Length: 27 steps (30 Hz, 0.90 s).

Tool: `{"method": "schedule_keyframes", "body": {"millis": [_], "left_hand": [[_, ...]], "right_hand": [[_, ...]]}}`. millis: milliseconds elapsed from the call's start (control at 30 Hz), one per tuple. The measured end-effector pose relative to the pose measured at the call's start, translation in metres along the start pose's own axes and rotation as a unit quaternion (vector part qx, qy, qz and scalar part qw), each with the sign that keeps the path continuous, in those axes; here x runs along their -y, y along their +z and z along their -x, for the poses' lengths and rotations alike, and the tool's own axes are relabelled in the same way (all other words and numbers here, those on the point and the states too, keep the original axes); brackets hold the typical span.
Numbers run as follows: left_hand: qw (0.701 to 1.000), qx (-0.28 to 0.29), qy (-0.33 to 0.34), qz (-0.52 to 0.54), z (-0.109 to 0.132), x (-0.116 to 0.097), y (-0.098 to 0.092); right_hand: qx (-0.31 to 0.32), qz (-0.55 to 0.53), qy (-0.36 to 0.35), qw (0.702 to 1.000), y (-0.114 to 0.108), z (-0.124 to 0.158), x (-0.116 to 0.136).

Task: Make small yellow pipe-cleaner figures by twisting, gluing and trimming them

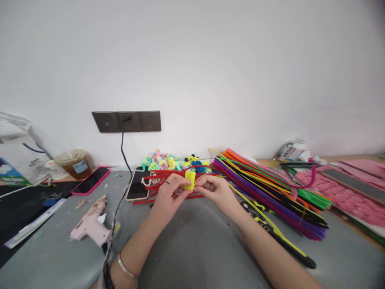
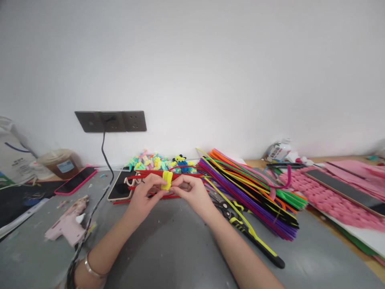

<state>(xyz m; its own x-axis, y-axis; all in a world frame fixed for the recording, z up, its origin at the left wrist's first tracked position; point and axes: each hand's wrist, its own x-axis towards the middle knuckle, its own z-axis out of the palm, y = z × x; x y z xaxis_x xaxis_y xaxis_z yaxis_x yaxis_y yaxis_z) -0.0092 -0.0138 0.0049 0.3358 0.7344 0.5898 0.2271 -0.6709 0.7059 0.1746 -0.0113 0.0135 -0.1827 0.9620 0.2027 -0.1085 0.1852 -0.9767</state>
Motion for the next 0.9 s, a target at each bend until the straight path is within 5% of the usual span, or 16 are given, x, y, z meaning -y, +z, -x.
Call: {"method": "schedule_keyframes", "body": {"millis": [300,900], "left_hand": [[0.999,0.013,-0.03,0.01,0.0009,0.0019,0.0037],[0.998,-0.029,-0.05,-0.009,-0.001,0.0043,0.0018]], "right_hand": [[-0.021,0.096,-0.069,0.993,0.0003,0.0032,-0.0017],[-0.006,0.075,-0.059,0.995,-0.0011,0.0029,-0.0065]]}}
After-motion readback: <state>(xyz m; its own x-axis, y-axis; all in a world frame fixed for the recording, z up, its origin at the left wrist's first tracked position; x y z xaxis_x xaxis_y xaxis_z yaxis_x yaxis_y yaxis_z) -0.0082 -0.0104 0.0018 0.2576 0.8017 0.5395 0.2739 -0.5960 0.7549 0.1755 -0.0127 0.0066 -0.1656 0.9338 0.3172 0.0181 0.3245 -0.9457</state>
